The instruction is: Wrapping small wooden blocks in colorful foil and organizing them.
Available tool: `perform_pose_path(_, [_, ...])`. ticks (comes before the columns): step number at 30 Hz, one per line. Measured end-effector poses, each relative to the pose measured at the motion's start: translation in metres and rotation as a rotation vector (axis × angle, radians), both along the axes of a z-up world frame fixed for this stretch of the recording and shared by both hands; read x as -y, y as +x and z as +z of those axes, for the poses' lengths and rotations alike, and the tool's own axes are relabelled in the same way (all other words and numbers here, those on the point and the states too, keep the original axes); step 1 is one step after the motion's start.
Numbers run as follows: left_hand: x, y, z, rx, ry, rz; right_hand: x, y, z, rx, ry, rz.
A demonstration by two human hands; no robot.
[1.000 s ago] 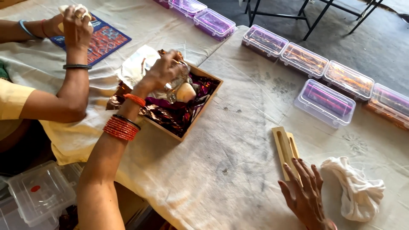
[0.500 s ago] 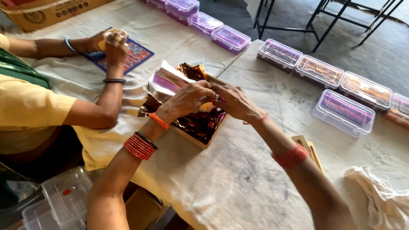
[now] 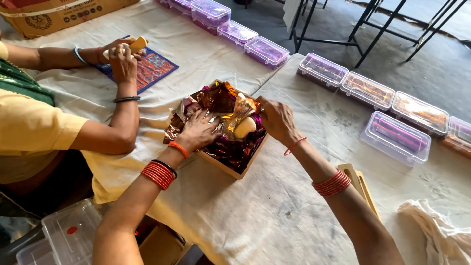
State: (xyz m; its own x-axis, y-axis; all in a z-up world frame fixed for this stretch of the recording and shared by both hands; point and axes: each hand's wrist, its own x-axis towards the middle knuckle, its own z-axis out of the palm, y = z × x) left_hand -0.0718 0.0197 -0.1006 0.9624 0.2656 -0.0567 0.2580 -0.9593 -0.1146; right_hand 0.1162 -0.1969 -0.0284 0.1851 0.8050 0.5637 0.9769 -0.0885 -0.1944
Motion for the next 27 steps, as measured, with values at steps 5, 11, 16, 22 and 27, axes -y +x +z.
perform_pose_path(5, [-0.005,0.006,-0.014,0.081,-0.052,-0.054,0.0,0.039,0.008,-0.331,0.327,-0.056])
perform_pose_path(11, [-0.004,0.017,-0.013,-0.034,-0.037,-0.031,0.092,0.025,0.08,-0.665,0.488,-0.002])
perform_pose_path(16, [0.018,0.014,0.04,-0.101,-0.106,-0.037,0.231,0.059,0.026,-0.824,0.488,-0.138])
perform_pose_path(22, [0.058,0.012,0.084,0.165,-0.072,-0.016,0.393,0.045,-0.038,-1.109,0.577,-0.31])
perform_pose_path(27, [0.099,0.014,0.114,0.26,-0.097,-0.095,0.451,0.021,-0.086,-1.226,0.593,-0.374])
